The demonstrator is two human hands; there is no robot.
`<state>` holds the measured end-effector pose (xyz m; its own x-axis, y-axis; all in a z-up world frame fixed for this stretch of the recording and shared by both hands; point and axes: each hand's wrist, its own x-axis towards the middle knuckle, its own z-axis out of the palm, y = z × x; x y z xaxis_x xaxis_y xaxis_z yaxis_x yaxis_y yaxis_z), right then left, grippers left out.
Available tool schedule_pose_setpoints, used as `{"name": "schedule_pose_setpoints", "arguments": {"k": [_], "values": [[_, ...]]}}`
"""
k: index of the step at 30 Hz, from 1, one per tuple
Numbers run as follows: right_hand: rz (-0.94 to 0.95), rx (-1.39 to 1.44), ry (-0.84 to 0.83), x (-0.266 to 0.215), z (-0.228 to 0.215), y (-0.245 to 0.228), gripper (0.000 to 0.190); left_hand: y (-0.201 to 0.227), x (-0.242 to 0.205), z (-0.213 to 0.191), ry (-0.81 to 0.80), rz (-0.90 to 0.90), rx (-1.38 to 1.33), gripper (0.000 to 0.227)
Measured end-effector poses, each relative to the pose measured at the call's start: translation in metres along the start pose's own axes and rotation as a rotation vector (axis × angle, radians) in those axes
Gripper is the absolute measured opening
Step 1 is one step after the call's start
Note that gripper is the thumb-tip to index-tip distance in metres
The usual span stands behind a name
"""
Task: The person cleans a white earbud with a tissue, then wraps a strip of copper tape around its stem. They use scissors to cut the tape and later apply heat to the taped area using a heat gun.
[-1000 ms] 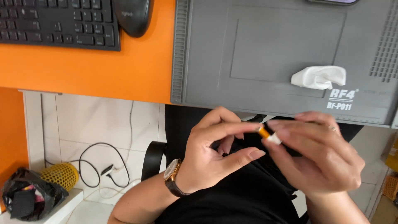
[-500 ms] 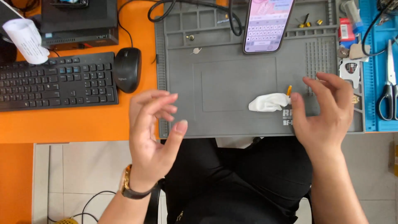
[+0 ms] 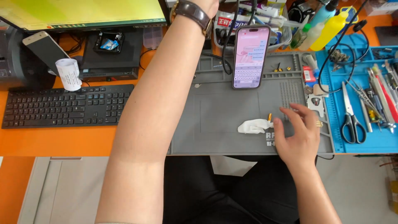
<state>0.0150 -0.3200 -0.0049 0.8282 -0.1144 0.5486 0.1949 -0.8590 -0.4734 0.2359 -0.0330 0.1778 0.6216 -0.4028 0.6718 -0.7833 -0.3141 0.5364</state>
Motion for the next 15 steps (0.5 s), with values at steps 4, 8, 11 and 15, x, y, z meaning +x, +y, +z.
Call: {"name": "schedule_pose_setpoints", "arguments": {"k": [4,8,11,15], "values": [[0.05,0.009,-0.022,0.004,-0.002,-0.002,0.022,-0.001,0.004,-0.012,-0.057,0.023,0.115,0.015],[0.094,-0.001,-0.106,0.005,-0.004,-0.005,0.022,-0.006,-0.011,-0.028,-0.149,0.009,0.227,0.015],[0.084,-0.007,-0.088,0.007,-0.002,-0.006,0.021,-0.006,-0.011,-0.041,-0.233,0.035,0.312,0.016],[0.058,-0.034,-0.082,0.007,-0.004,-0.006,0.02,-0.007,-0.008,-0.048,-0.361,0.087,0.4,0.018]]}}
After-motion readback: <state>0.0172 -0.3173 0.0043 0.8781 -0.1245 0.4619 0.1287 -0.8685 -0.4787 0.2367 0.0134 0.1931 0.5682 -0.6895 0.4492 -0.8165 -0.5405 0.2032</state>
